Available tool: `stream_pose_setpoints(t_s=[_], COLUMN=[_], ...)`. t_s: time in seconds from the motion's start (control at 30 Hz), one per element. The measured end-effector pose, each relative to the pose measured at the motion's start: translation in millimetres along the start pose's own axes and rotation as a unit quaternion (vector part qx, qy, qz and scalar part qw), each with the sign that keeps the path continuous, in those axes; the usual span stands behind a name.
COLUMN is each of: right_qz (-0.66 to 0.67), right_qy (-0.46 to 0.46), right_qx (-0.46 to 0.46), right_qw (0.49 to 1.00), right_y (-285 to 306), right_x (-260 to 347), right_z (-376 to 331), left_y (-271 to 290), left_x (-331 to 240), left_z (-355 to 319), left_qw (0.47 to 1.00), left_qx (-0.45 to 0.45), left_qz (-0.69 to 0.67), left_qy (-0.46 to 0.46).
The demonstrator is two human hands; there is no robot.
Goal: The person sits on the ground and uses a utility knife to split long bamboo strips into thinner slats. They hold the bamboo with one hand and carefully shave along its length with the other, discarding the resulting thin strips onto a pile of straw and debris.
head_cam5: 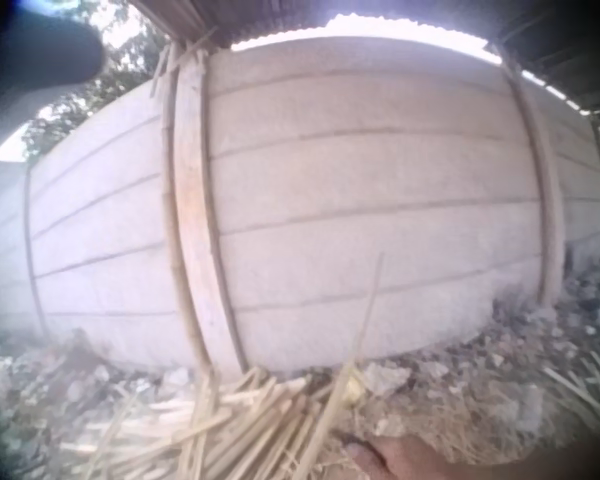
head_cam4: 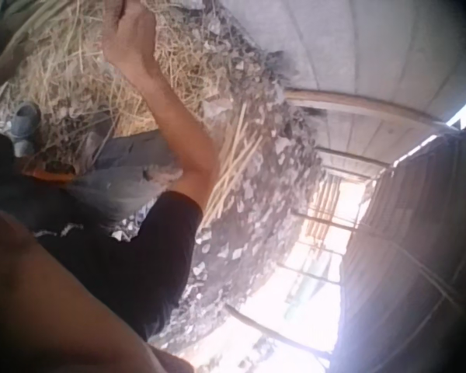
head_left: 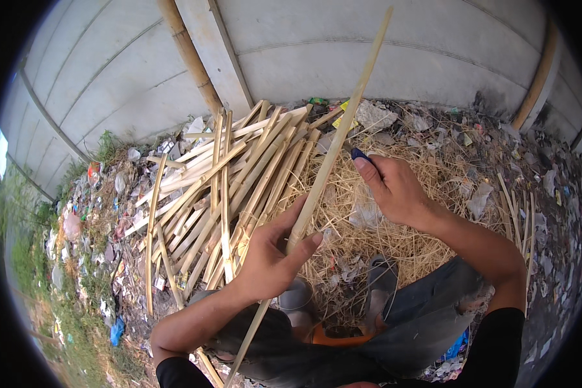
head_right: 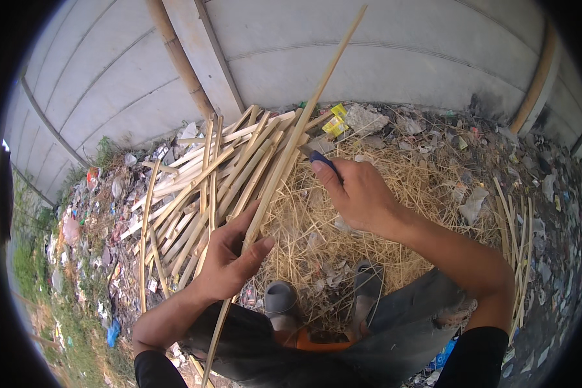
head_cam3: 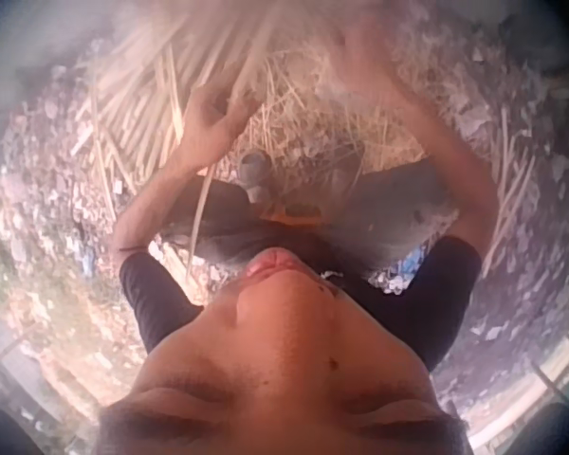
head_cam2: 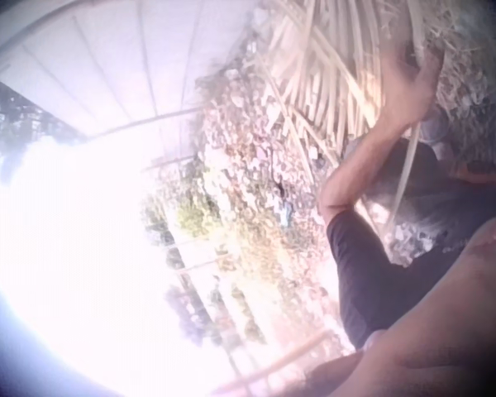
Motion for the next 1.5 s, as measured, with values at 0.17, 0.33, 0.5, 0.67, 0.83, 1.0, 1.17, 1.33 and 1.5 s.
stream_pose_setpoints(t_s=[0.17,0.33,0.5,0.67,0.83,1.0,1.17,1.33,1.5], right_qz=[0.020,0.050,0.049,0.056,0.027,0.069,0.046,0.071,0.015], right_qy=[0.015,0.111,-0.011,0.082,0.106,-0.057,0.114,0.081,0.116], right_qx=[0.032,0.132,0.109,0.119,0.091,0.089,0.175,0.207,0.151], right_qw=[0.999,0.984,0.993,0.988,0.990,0.992,0.977,0.973,0.982], right_y=[-8,-40,-30,-33,-43,-16,-50,-44,-46], right_x=[25,56,5,19,21,-29,24,18,8], right_z=[0,-21,16,-12,-11,5,-25,-11,0], left_y=[11,14,11,4,8,0,4,14,12], left_x=[15,16,19,16,23,27,35,31,14], left_z=[12,13,1,5,6,9,16,22,28], left_qw=[0.999,0.998,0.998,0.996,0.996,0.998,0.991,0.974,0.978], left_qx=[-0.024,-0.031,-0.029,0.016,0.007,-0.008,-0.060,-0.099,-0.094], left_qz=[0.014,0.044,0.038,0.012,-0.043,0.008,0.117,0.202,0.185], left_qy=[-0.040,0.039,0.051,0.085,0.072,0.060,0.022,-0.028,-0.013])
Point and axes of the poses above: each hand's wrist, its own z-axis towards the middle knuckle, its own y-axis out of the back of the hand, x = y × z, the point moved 2 cm from there along z, towards the middle knuckle, and after that the axes turned 12 degrees about y, right-handed, at the moved point
